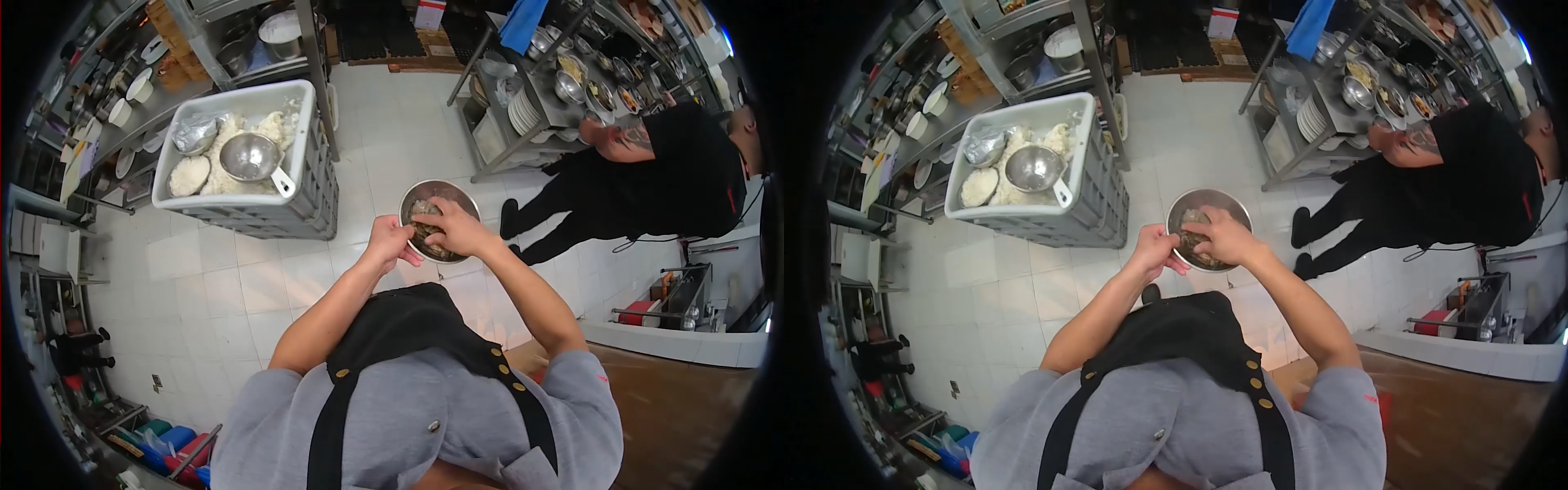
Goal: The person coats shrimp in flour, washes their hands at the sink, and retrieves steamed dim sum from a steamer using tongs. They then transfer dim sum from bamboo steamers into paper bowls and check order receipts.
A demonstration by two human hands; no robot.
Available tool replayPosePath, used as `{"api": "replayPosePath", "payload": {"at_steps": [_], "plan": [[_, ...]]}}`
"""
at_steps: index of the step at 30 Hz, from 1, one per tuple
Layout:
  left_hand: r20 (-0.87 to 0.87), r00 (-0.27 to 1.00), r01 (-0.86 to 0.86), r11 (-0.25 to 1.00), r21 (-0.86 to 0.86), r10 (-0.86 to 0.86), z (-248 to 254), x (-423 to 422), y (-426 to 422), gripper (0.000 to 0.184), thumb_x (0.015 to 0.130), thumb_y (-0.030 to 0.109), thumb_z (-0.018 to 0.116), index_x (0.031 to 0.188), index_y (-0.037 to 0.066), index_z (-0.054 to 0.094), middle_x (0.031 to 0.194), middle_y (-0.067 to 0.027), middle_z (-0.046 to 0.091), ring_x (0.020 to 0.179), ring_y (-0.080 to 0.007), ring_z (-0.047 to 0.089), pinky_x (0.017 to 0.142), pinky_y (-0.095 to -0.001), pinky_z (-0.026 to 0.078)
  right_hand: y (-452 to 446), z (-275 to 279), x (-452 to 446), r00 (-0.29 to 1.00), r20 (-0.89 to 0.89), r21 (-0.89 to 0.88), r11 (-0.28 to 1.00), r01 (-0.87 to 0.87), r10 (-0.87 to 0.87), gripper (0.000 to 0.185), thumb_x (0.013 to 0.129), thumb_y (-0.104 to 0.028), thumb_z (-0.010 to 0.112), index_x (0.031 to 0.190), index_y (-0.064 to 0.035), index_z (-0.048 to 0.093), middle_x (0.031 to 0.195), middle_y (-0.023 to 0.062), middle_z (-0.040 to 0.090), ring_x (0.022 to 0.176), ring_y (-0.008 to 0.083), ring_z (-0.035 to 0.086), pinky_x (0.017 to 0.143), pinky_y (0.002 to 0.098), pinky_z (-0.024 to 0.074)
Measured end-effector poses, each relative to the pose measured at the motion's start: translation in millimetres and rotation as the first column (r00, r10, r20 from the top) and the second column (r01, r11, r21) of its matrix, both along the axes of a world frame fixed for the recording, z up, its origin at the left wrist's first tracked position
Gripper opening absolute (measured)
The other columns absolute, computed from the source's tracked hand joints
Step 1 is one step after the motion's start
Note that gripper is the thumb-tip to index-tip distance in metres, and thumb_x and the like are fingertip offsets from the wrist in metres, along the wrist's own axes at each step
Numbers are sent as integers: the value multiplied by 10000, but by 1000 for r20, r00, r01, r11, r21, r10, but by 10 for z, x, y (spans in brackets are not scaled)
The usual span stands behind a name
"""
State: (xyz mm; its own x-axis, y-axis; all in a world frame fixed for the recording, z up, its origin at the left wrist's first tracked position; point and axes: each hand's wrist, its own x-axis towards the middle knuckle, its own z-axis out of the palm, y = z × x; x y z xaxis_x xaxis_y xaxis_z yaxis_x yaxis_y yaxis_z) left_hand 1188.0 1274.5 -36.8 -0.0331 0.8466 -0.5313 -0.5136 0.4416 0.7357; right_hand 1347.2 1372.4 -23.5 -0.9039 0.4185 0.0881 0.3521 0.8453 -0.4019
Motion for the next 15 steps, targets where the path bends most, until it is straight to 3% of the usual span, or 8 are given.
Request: {"api": "replayPosePath", "payload": {"at_steps": [4, 5, 8, 9, 12, 15], "plan": [[-63, 996, -55, 998, 30, 57, -1, -338, 178, 106, 808, -16, 439, 840, -97, 498, 670, -224, 591, 478, -312, 617, 354, -365, 524, 346, 47, -393, 986, 33, -300, 939, 167, -165, 690, 684, -300, 733, 1303, -175, 455, 1179, 221, 478, 1068, 402, 492, 924, 428, 417], [-61, 995, -74, 996, 44, 76, -30, -380, 258, 105, 807, -17, 440, 836, -97, 501, 670, -224, 591, 479, -313, 618, 353, -364, 524, 397, -1, -536, 992, 28, -232, 964, 128, -125, 728, 676, -239, 725, 1328, -180, 408, 1166, 224, 482, 1064, 398, 498, 907, 430, 432], [-53, 988, -140, 989, 45, 142, -83, -576, 542, 111, 803, -18, 441, 835, -97, 512, 676, -218, 593, 477, -310, 617, 355, -362, 526, 589, -32, -849, 986, 135, -138, 984, 113, -94, 649, 678, -159, 688, 1284, -155, 458, 1169, 227, 481, 1050, 399, 510, 898, 433, 437], [-70, 984, -159, 986, 43, 162, -87, -643, 628, 115, 804, -17, 441, 841, -98, 514, 679, -216, 595, 477, -309, 616, 356, -363, 526, 708, -50, -915, 978, 146, -184, 967, 175, -149, 592, 674, -114, 659, 1242, -151, 499, 1178, 225, 479, 1032, 400, 521, 900, 436, 434], [-72, 968, -236, 970, 50, 239, -120, -772, 931, 93, 811, -17, 448, 828, -98, 492, 661, -215, 577, 468, -322, 613, 342, -370, 521, 1228, -293, -1076, 999, 41, -280, 960, 22, -11, 632, 655, -127, 689, 1257, -175, 501, 1237, 221, 459, 1055, 392, 524, 932, 420, 421], [-56, 960, -273, 961, 38, 275, -148, -959, 1272, 95, 811, -21, 450, 834, -102, 494, 654, -218, 573, 474, -328, 616, 344, -376, 524, 1698, -340, -1155, 945, -109, -397, 857, -327, 310, 710, 625, -173, 732, 1289, -202, 482, 1303, 226, 418, 1127, 378, 494, 964, 404, 401]]}}
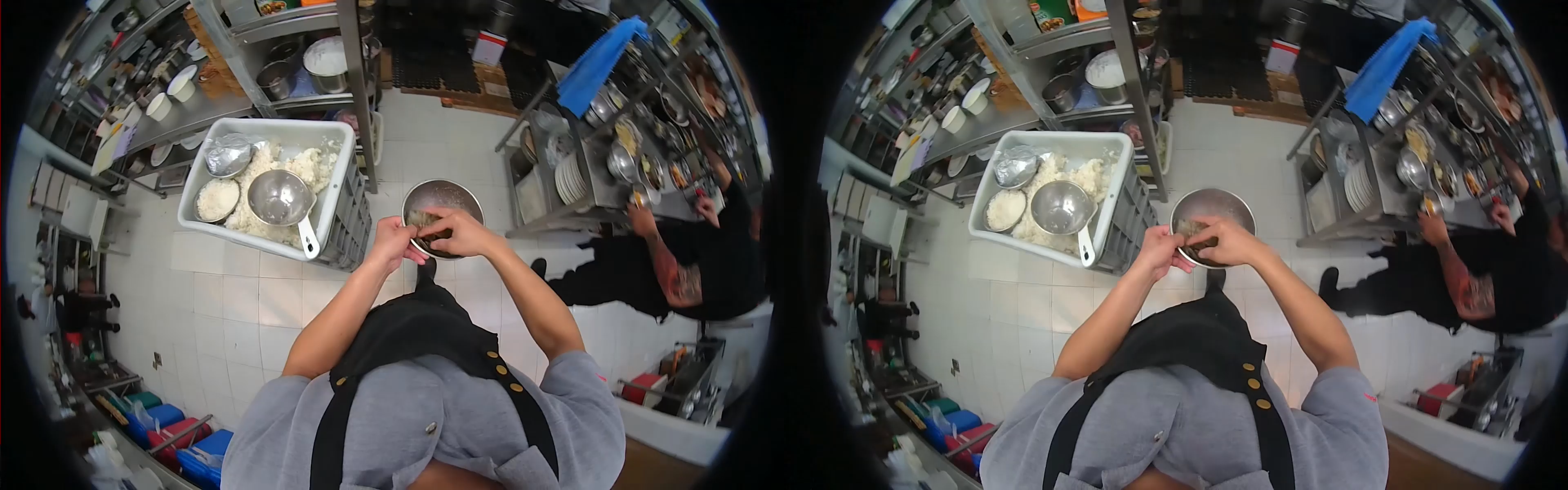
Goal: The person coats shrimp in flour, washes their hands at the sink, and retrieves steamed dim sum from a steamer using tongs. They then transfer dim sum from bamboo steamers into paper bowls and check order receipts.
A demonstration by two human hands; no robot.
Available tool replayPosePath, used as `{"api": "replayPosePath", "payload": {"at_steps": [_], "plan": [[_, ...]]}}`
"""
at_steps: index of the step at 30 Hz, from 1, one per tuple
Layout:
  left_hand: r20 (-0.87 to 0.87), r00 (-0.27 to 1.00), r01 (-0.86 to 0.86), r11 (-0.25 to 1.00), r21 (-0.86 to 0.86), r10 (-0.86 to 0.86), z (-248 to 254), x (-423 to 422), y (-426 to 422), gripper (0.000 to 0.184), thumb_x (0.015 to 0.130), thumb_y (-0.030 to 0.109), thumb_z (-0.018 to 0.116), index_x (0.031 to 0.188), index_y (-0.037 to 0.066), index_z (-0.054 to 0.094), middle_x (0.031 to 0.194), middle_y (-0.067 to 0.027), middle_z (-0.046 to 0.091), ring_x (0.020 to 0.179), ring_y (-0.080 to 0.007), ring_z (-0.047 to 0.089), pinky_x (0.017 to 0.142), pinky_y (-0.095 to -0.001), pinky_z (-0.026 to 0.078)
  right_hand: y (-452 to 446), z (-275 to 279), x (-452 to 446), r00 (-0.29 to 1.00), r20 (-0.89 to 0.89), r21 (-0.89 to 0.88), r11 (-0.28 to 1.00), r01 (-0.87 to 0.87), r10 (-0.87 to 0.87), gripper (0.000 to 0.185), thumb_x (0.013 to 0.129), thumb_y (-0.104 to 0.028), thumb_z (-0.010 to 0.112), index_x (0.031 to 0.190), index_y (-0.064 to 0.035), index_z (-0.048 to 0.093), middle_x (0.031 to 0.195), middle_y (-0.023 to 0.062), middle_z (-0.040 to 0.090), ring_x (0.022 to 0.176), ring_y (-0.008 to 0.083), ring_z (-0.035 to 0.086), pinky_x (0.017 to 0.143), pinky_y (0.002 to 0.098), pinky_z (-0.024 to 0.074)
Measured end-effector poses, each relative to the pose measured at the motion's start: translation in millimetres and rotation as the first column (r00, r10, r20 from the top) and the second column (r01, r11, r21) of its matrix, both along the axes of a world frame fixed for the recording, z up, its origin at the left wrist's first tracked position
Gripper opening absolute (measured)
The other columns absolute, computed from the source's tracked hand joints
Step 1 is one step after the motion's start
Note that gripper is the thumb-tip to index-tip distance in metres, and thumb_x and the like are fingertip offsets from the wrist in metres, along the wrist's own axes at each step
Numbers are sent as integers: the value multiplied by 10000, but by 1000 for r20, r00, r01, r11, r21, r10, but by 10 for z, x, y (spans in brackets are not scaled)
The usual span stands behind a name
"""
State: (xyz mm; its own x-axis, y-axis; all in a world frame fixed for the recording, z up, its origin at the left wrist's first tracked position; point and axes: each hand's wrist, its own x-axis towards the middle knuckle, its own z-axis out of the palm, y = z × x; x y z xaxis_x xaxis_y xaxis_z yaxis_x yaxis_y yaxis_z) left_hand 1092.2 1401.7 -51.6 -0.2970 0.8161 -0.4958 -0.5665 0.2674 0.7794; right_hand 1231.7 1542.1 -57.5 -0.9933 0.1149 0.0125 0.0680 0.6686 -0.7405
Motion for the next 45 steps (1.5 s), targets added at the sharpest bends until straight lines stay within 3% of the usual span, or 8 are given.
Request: {"api": "replayPosePath", "payload": {"at_steps": [7, 16, 20, 24, 28, 31, 35, 45], "plan": [[-81, 996, -31, 999, -36, 28, 232, -227, 903, 124, 765, -35, 459, 841, -101, 531, 656, -223, 590, 455, -303, 604, 354, -388, 524, 880, 374, -423, 955, 285, 179, 983, 28, -79, 935, 569, -288, 800, 1367, -184, 324, 1260, 266, 407, 1173, 407, 438, 964, 420, 392], [-34, 997, -69, 997, -47, 67, 230, -366, 1589, 133, 772, -38, 474, 878, -91, 533, 683, -205, 597, 469, -311, 611, 346, -388, 518, 1854, 350, -794, 986, 122, -34, 993, 116, -112, 377, 622, -248, 781, 894, -28, 639, 957, 146, 643, 916, 276, 609, 787, 370, 484], [-53, 997, -52, 998, -17, 51, 194, -472, 1743, 126, 774, -34, 477, 872, -91, 529, 677, -195, 593, 483, -317, 620, 351, -387, 524, 1948, 539, -816, 949, 26, 378, 882, 282, -315, 192, 673, -137, 680, 823, -19, 660, 823, 158, 621, 879, 327, 599, 760, 421, 493], [-79, 997, -18, 999, -26, 16, 301, -586, 1918, 93, 768, -29, 495, 817, -106, 512, 619, -195, 565, 432, -323, 598, 323, -398, 513, 1934, 484, -1061, 984, -106, 412, 907, -85, 141, 172, 623, -28, 606, 783, 3, 658, 807, 166, 617, 861, 332, 601, 743, 416, 500], [-91, 996, 17, 1000, -19, -19, 314, -828, 1947, 102, 758, -31, 487, 819, -98, 533, 607, -194, 578, 434, -308, 602, 322, -391, 512, 1949, 607, -1201, 961, 278, 644, 746, -170, -20, 176, 598, -54, 631, 766, -17, 664, 845, 158, 628, 850, 349, 595, 766, 401, 499], [-76, 997, 13, 1000, -12, -14, 370, -980, 1876, 99, 752, -27, 486, 797, -86, 551, 602, -195, 587, 437, -290, 607, 320, -382, 511, 1904, 628, -1330, 950, 192, 535, 785, -313, 248, 298, 618, -62, 633, 911, -5, 633, 932, 167, 598, 940, 346, 571, 770, 416, 493], [-100, 995, -15, 1000, -10, 14, 350, -1204, 1664, 105, 746, -14, 505, 808, -85, 552, 626, -181, 590, 440, -281, 605, 327, -382, 515, 1896, 383, -1622, 951, 169, 309, 902, -301, 259, 342, 565, -63, 660, 897, -25, 588, 893, 172, 574, 904, 353, 571, 776, 430, 476], [-58, 996, -69, 998, 15, 69, 290, -1463, 1419, 125, 739, -38, 475, 835, -69, 551, 624, -169, 581, 434, -279, 598, 341, -374, 520, 1621, 404, -1956, 866, -243, 319, 879, -353, 436, 247, 553, 21, 584, 788, -27, 526, 823, 121, 491, 834, 323, 489, 713, 401, 431]]}}
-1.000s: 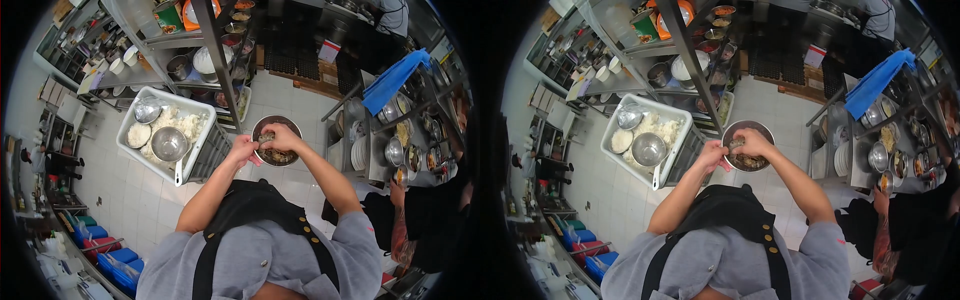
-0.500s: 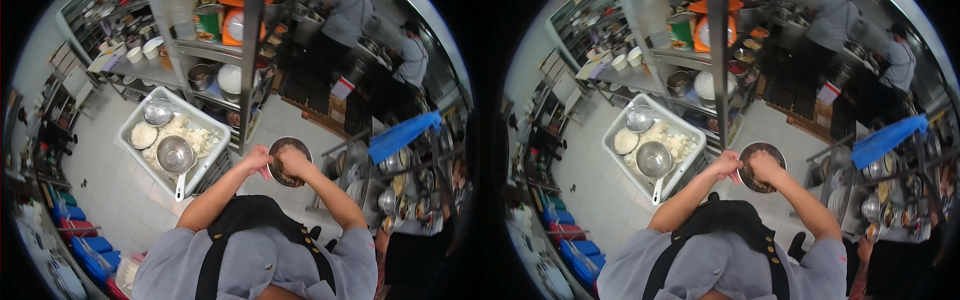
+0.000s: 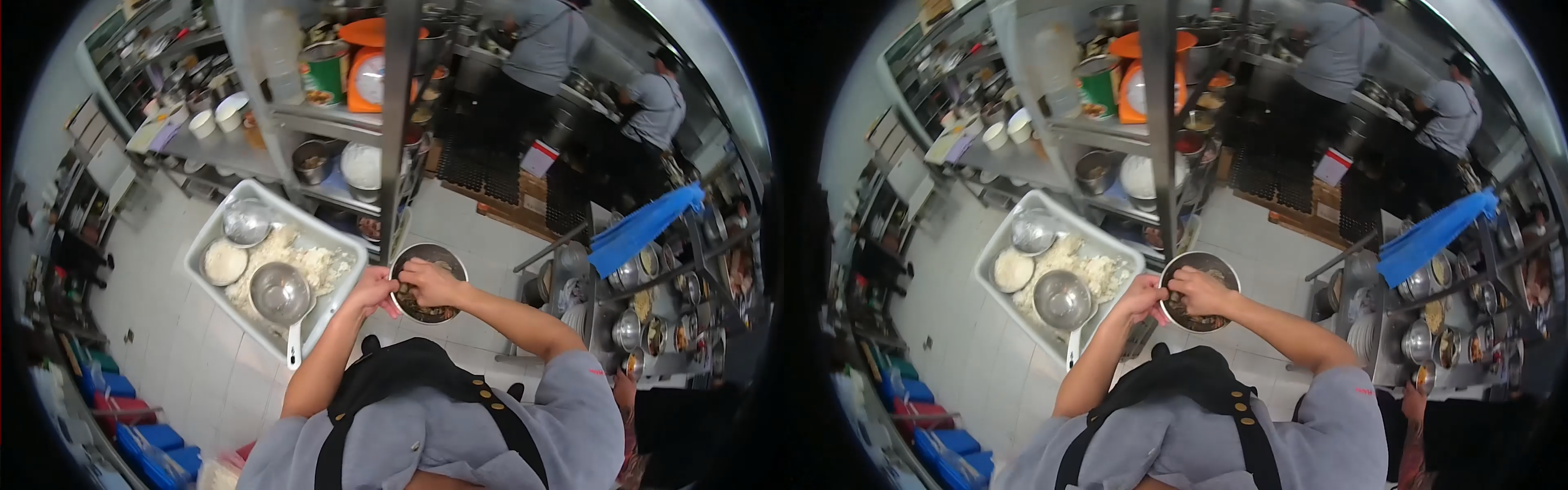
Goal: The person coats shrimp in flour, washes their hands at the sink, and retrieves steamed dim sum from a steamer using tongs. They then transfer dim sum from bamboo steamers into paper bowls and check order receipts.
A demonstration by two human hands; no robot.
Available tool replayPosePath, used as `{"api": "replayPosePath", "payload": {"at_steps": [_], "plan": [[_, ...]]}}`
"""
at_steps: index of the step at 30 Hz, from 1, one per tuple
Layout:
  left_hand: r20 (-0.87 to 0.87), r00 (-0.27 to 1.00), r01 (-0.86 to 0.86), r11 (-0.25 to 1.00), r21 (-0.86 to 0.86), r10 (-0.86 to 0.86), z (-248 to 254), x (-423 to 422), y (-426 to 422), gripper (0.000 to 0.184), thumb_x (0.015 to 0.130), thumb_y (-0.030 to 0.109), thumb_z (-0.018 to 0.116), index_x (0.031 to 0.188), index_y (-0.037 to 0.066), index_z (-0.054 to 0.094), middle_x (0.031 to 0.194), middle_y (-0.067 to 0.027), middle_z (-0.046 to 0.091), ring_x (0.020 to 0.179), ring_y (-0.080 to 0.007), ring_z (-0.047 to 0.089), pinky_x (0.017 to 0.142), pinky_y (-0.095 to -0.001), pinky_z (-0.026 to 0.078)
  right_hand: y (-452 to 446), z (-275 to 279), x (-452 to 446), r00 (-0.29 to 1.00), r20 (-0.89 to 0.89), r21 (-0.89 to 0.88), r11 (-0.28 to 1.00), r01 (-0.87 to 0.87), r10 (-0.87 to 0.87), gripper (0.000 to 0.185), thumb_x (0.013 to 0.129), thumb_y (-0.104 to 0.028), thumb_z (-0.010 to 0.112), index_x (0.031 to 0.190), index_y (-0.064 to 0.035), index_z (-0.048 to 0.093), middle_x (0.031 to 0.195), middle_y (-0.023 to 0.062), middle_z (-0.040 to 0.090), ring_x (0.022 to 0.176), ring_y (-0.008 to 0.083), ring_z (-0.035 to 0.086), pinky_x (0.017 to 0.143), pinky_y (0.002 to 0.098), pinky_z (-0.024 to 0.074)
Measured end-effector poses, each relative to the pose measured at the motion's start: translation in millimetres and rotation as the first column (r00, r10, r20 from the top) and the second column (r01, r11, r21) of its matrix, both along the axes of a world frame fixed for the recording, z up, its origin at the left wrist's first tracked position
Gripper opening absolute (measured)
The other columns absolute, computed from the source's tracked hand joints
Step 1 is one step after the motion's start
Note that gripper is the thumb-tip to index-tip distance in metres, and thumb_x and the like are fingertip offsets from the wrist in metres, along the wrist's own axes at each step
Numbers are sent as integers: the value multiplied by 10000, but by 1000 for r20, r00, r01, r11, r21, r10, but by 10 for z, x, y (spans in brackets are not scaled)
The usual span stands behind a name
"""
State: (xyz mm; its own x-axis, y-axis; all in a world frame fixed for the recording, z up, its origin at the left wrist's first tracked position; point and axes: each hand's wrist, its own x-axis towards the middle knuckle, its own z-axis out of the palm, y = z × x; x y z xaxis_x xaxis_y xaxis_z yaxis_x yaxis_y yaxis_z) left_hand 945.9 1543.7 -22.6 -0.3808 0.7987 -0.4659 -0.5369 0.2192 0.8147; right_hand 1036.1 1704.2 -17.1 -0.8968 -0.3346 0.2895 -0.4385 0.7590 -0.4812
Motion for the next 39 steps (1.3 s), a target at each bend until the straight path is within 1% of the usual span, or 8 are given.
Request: {"api": "replayPosePath", "payload": {"at_steps": [14, 20, 24, 26, 28, 33, 38, 39], "plan": [[30, 982, -189, 981, 36, 188, 46, -569, -457, 119, 759, -38, 481, 850, -70, 550, 630, -182, 604, 458, -280, 615, 350, -382, 527, -306, -60, -936, 992, 47, 124, 986, 107, -114, 245, 635, -61, 631, 878, -58, 610, 921, 141, 534, 899, 335, 502, 763, 420, 418], [41, 911, -410, 912, -15, 411, 90, -908, -692, 124, 744, -31, 500, 848, -94, 520, 656, -212, 577, 470, -330, 609, 345, -417, 514, -463, 145, -1138, 973, 33, 292, 929, -229, 230, 375, 686, -204, 701, 1057, -190, 647, 1177, 108, 501, 1048, 319, 515, 892, 435, 377], [-31, 827, -561, 828, 7, 561, 223, -1103, -679, 144, 746, -29, 492, 858, -119, 504, 674, -205, 563, 445, -333, 594, 337, -416, 509, -206, 319, -1496, 936, 52, -195, 922, -333, 349, 231, 715, -141, 685, 942, -98, 677, 1116, 118, 592, 1057, 309, 541, 927, 403, 390], [-53, 763, -642, 765, 52, 644, 232, -1282, -626, 145, 748, -34, 477, 859, -122, 510, 677, -203, 570, 435, -321, 592, 332, -400, 508, 83, 601, -1510, 989, -149, -504, 860, -85, 10, 156, 735, -37, 657, 890, -34, 676, 920, 111, 666, 928, 253, 625, 788, 342, 495], [-135, 689, -704, 702, 107, 712, 272, -1476, -439, 139, 773, -22, 467, 847, -119, 535, 671, -204, 589, 427, -295, 593, 320, -360, 500, 605, 437, -1598, 949, 134, -895, 377, 240, -285, 103, 777, -15, 622, 851, 39, 668, 842, 120, 671, 793, 167, 641, 727, 286, 510], [-398, 569, -742, 658, 129, 719, 341, -1915, 262, 148, 815, 22, 473, 857, -96, 552, 605, -159, 584, 415, -259, 590, 305, -325, 480, 1382, 228, -1932, 955, 248, -908, 383, 172, 160, 154, 717, 68, 577, 857, 49, 637, 768, 100, 643, 680, 175, 625, 598, 273, 527], [-800, 319, -706, 691, 157, 508, 406, -2007, 780, 139, 734, 42, 553, 729, -97, 565, 657, -244, 589, 460, -303, 607, 430, -399, 501, 1370, 279, -2526, 868, 434, -724, 480, 495, -241, 158, 831, -57, 495, 965, -6, 561, 808, 33, 559, 758, 143, 531, 691, 293, 462], [-951, -242, -624, 719, 305, 193, 18, -2230, 887, 145, 690, 42, 552, 747, -89, 578, 788, -291, 581, 602, -372, 617, 568, -423, 518, 1429, -150, -2807, 886, 368, -688, 558, 463, -282, 176, 850, -114, 502, 977, -2, 548, 824, -1, 548, 750, 136, 495, 716, 291, 429]]}}
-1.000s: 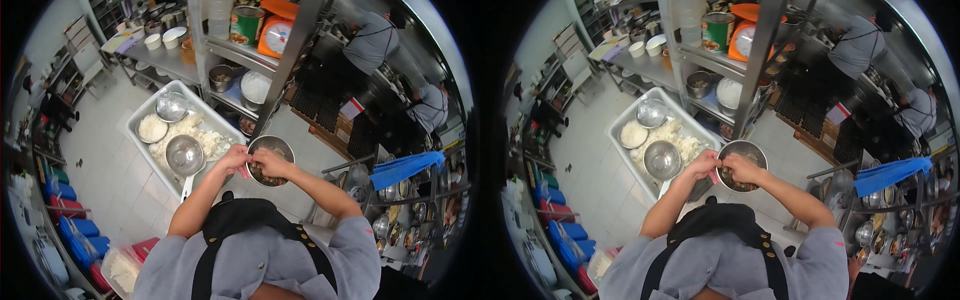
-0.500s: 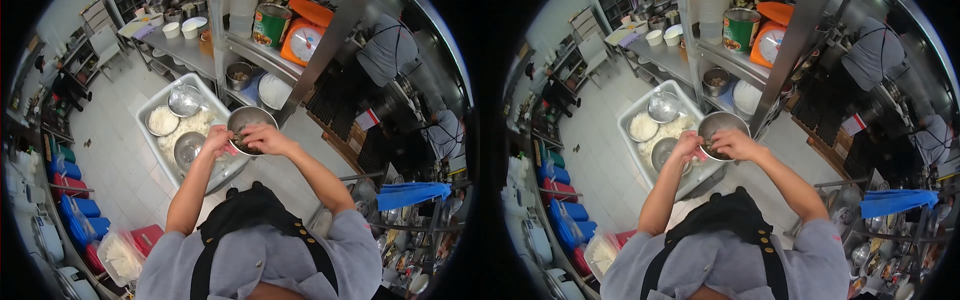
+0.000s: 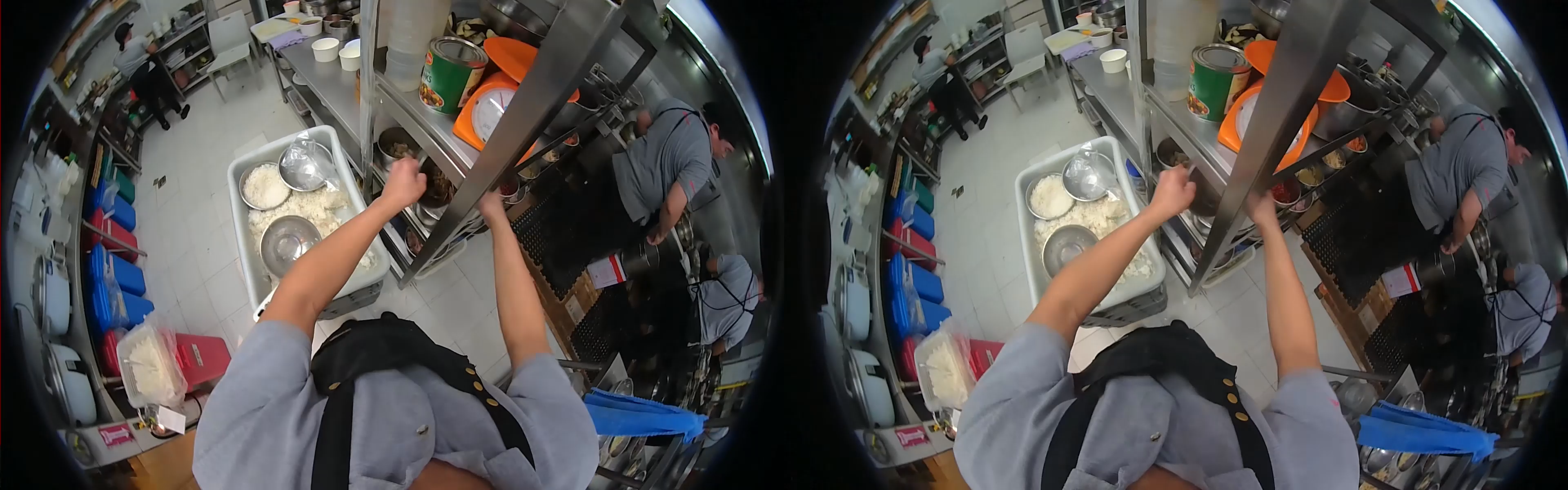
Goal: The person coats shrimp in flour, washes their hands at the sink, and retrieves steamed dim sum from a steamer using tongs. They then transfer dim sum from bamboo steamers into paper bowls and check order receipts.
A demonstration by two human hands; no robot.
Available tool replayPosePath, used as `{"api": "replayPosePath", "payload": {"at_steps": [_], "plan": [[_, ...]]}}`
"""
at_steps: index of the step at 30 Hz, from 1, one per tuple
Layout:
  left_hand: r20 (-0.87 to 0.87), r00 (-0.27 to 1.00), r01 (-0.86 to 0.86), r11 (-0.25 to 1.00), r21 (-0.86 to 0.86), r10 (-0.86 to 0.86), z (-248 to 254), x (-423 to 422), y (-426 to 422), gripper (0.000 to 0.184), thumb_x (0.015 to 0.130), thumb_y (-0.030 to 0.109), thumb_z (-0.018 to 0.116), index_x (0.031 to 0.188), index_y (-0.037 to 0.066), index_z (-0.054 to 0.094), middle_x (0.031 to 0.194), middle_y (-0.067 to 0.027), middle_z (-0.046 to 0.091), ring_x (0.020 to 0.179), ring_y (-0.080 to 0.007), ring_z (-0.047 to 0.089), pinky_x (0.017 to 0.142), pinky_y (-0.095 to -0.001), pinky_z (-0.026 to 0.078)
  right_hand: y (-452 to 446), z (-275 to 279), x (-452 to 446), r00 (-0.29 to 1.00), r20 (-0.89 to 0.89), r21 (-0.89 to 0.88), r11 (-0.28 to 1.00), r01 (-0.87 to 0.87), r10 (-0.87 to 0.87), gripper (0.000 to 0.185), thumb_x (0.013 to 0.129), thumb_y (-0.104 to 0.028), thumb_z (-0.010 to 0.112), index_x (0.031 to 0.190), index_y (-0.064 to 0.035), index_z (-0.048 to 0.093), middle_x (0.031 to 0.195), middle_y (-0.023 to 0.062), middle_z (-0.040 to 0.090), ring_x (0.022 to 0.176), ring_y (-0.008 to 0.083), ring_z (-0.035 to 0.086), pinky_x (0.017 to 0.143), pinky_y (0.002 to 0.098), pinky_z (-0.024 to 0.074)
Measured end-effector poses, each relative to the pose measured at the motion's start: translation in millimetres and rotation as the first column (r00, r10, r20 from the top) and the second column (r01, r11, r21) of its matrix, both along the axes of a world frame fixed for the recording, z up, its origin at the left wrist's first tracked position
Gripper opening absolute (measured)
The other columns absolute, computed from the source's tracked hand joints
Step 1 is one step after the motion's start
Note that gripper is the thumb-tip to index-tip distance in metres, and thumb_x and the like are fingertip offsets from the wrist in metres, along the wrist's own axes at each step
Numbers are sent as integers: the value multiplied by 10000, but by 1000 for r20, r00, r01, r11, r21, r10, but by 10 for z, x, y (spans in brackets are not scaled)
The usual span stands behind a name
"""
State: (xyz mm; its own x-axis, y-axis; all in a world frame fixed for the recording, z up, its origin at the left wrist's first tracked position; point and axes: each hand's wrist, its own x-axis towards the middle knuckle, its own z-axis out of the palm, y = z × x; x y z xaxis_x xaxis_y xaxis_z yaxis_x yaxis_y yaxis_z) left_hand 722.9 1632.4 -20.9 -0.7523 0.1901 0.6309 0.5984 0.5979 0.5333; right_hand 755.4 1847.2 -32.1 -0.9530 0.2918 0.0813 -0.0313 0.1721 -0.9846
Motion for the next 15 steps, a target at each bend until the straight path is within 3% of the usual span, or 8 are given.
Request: {"api": "replayPosePath", "payload": {"at_steps": [1, 4, 8, 11, 12, 13, 14, 15], "plan": [[72, 997, 42, 998, -42, -39, 55, 51, 83, 135, 665, 52, 561, 725, -66, 586, 860, -296, 564, 725, -403, 594, 661, -438, 512, 4, -73, -67, 998, 0, 133, 989, -66, 67, 187, 828, -136, 535, 956, -4, 569, 819, 27, 565, 751, 157, 517, 719, 316, 438], [36, 995, 99, 904, -415, -93, 110, 81, 222, 176, 628, 56, 576, 782, -29, 583, 842, -240, 576, 715, -354, 595, 639, -443, 511, 160, -582, -453, 984, 44, 422, 890, -175, 172, 192, 805, -151, 558, 930, -6, 580, 793, 41, 566, 740, 169, 523, 722, 328, 444], [-194, 976, -20, 856, -516, -95, 100, -18, 134, 193, 629, 70, 589, 805, -4, 559, 989, -187, 572, 659, -294, 583, 584, -397, 512, 457, -976, -930, 953, 188, 661, 687, -301, 237, 202, 774, -171, 589, 895, -10, 595, 759, 59, 568, 725, 184, 533, 725, 344, 451], [-296, 955, -95, 978, -188, 36, 156, 179, -47, 120, 618, 39, 590, 656, 11, 480, 1065, -234, 567, 740, -332, 586, 624, -398, 498, 539, -1218, -1221, 916, 276, 772, 501, -392, 291, 211, 751, -186, 612, 869, -12, 607, 734, 73, 569, 714, 195, 539, 727, 357, 456], [-251, 965, -101, 991, -84, 78, 70, 221, -126, 149, 655, -18, 568, 663, -2, 420, 1233, -259, 478, 788, -346, 593, 649, -415, 500, 531, -1300, -1311, 897, 310, 809, 408, -424, 316, 214, 743, -191, 620, 860, -13, 611, 725, 77, 569, 710, 199, 542, 728, 361, 458], [-207, 967, -152, 988, -8, 147, 31, 285, -228, 140, 658, -35, 559, 668, -9, 422, 1249, -260, 467, 830, -355, 593, 675, -415, 501, 496, -1363, -1386, 875, 341, 836, 314, -449, 345, 217, 735, -196, 628, 851, -14, 615, 717, 82, 569, 707, 203, 544, 729, 365, 460], [-155, 966, -199, 978, 68, 208, -19, 363, -322, 132, 661, -53, 551, 672, -16, 424, 1266, -261, 456, 872, -364, 592, 700, -415, 502, 478, -1423, -1460, 835, 393, 872, 132, -472, 386, 220, 727, -201, 635, 842, -15, 619, 708, 87, 570, 703, 207, 546, 730, 369, 462], [-98, 960, -246, 959, 141, 261, -60, 454, -423, 125, 663, -70, 542, 676, -23, 426, 1282, -262, 445, 913, -374, 592, 725, -416, 504, 416, -1484, -1525, 767, 478, 878, -209, -431, 428, 223, 719, -206, 643, 834, -15, 622, 700, 91, 570, 699, 211, 548, 731, 373, 463]]}}
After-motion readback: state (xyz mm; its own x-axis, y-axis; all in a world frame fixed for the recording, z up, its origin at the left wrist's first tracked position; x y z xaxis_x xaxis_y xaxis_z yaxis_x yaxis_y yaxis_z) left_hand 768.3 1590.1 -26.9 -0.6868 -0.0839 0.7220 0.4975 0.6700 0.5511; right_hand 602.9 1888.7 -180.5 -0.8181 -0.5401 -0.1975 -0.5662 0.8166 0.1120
